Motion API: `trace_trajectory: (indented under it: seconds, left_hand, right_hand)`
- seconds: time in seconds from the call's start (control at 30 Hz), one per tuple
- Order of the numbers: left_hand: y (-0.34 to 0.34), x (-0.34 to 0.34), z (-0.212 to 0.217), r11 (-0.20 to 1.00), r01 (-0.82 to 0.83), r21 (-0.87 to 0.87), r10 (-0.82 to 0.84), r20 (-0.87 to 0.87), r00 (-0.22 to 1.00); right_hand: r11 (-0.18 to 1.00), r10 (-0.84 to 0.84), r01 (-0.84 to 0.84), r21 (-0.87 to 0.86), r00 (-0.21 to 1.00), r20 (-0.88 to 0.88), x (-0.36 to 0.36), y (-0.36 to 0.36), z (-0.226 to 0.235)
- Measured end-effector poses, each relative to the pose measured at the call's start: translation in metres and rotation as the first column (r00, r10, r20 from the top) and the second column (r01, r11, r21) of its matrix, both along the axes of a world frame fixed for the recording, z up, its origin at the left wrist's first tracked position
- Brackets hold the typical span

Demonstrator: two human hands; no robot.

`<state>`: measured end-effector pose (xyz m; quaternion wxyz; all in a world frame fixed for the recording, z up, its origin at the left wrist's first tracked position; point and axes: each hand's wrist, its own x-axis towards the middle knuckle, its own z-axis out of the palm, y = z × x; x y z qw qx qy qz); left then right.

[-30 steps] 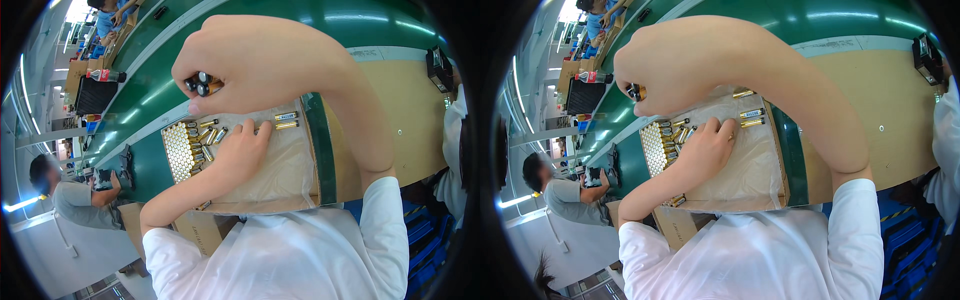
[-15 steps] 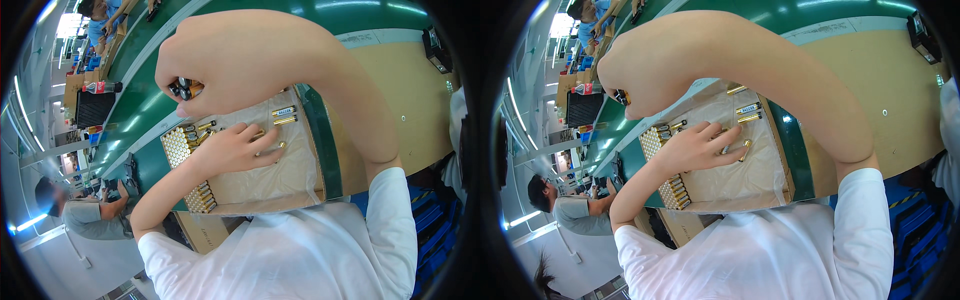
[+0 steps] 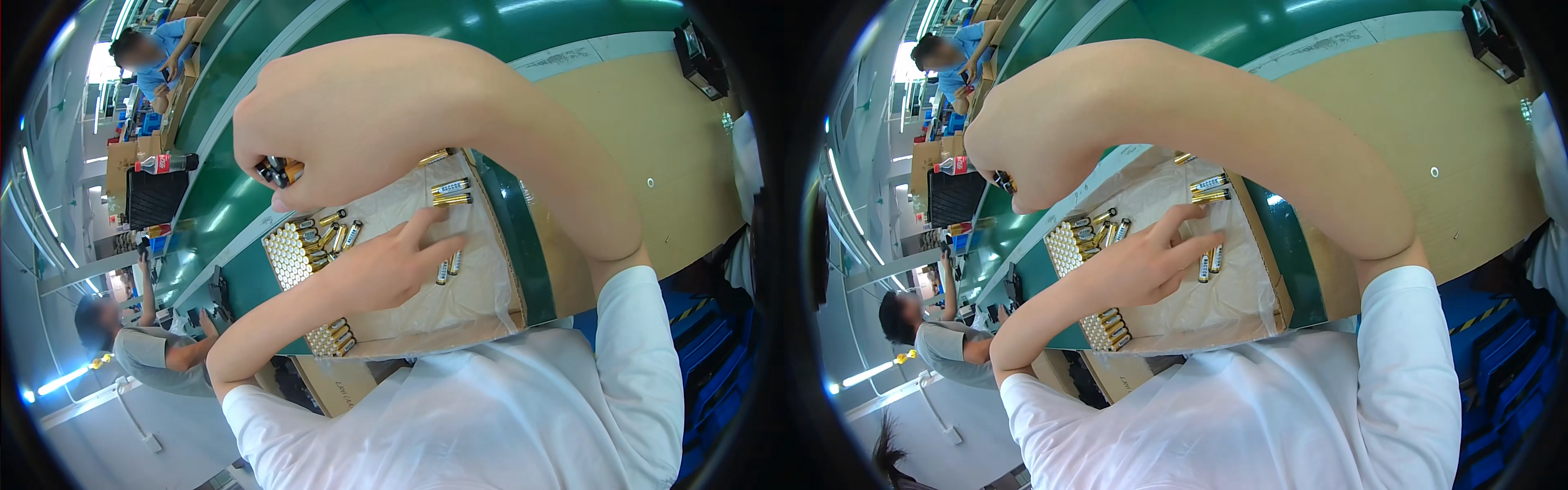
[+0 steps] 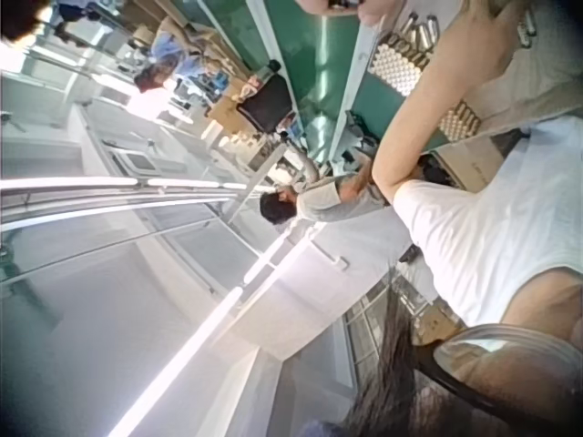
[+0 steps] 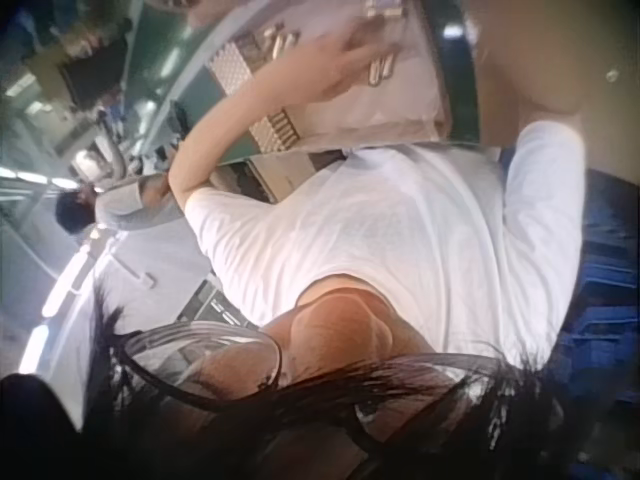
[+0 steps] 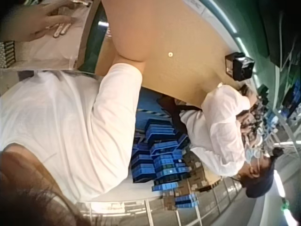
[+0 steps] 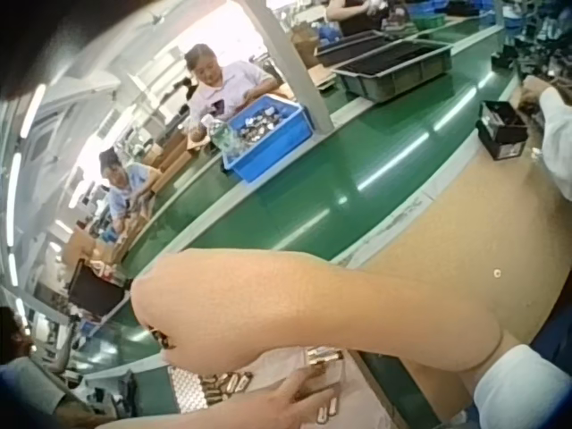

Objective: Insert gold-colored batteries into a black plastic battery housing at an assembly station.

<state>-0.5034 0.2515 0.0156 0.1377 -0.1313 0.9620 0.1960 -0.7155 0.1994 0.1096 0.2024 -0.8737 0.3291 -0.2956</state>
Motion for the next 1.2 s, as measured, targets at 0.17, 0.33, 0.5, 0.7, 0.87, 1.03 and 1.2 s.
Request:
trace_trajectory:
  seconds: [0.17, 0.33, 0.5, 0.7, 0.87, 1.03, 1.2]
  left_hand:
    - [-0.003, -0.002, 0.012, 0.967, 0.225, -0.115, -0.217, 0.085, 0.973]
    - [-0.003, -0.004, 0.003, 0.889, 0.393, -0.235, -0.388, 0.068, 0.919]
    - [-0.002, -0.008, -0.008, 0.888, 0.359, -0.288, -0.378, -0.013, 0.926]
    - [0.002, -0.006, -0.018, 0.947, 0.144, -0.286, -0.180, -0.102, 0.978]
    - [0.005, -0.007, -0.028, 0.955, -0.063, -0.288, 0.000, -0.212, 0.977]
    - [0.001, -0.018, -0.039, 0.934, -0.140, -0.329, 0.044, -0.284, 0.958]
    - [-0.003, -0.028, -0.041, 0.919, -0.176, -0.352, 0.083, -0.264, 0.961]
  right_hand:
    - [1.000, 0.021, -0.021, 0.010, 0.998, -0.052, 0.000, -0.002, 0.002]
    - [0.999, 0.034, -0.034, 0.006, 0.997, -0.071, 0.000, 0.000, 0.004]
    - [0.998, 0.056, -0.054, 0.031, 0.995, -0.080, -0.001, 0.001, 0.006]
    - [0.999, 0.034, -0.034, 0.003, 0.998, -0.051, 0.000, 0.002, 0.001]
    - [0.999, 0.040, -0.040, 0.006, 0.998, -0.039, 0.006, 0.001, 0.000]
    - [0.999, 0.045, -0.044, 0.012, 0.999, -0.024, 0.005, 0.000, -0.001]
    - [0.999, 0.033, -0.033, -0.009, 0.999, -0.006, 0.002, 0.004, -0.001]
